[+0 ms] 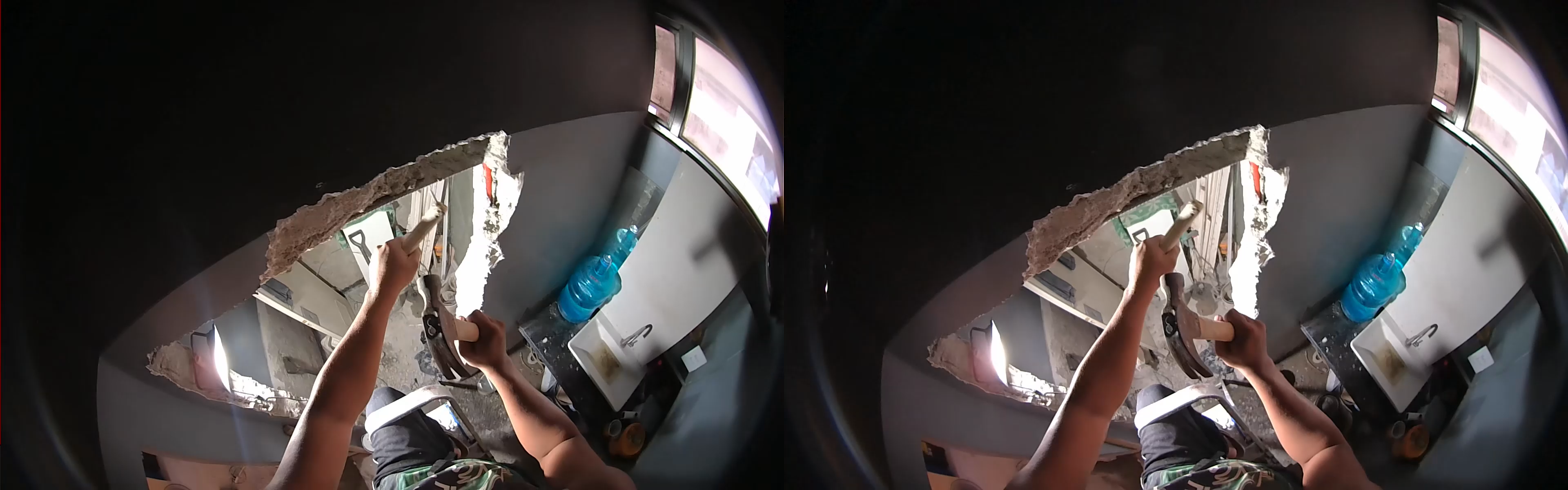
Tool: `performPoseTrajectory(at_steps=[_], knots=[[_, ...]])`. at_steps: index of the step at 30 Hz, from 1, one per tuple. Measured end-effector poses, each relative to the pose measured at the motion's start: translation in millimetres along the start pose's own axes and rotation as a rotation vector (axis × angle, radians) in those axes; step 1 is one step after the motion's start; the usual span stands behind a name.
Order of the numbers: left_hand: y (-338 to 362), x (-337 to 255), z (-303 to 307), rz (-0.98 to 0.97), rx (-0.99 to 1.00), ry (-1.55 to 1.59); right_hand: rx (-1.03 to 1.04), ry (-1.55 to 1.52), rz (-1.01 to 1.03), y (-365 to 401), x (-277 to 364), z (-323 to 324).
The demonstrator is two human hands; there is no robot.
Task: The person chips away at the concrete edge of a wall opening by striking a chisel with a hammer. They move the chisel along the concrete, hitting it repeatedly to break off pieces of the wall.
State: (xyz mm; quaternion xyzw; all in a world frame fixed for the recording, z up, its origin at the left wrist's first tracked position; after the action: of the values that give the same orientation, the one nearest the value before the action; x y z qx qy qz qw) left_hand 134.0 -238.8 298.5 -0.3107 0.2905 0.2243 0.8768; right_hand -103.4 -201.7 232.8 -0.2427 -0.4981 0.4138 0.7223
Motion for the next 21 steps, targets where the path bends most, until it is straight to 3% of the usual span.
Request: performPoseTrajectory(at_steps=[8,13,17,21], knots=[[-5,5,3,0.105,-0.117,0.033,-0.019,-0.009,-0.063,10,-15,10],[-26,17,-3,0.037,-0.117,-0.096,-0.080,-0.084,-0.034,6,-41,-11],[-38,32,-15,0.037,-0.041,0.013,-0.284,-0.314,0.189,-28,-44,-15],[-32,30,-12,0.070,-0.065,0.056,-0.330,-0.148,0.430,-59,-35,-3]])
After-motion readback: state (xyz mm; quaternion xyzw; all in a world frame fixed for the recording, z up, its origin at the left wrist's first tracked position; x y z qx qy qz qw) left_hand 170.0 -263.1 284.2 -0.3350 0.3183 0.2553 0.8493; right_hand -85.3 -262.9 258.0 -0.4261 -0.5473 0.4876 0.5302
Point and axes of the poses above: each hand's wrist, its own y-axis away from the middle knuckle, its own z-axis out of the back of the hand, x = y × z, the point moved 7 cm from there along -y, towards the middle knuckle, and after that the axes turned 11 degrees about z, right-handed, at the moved point
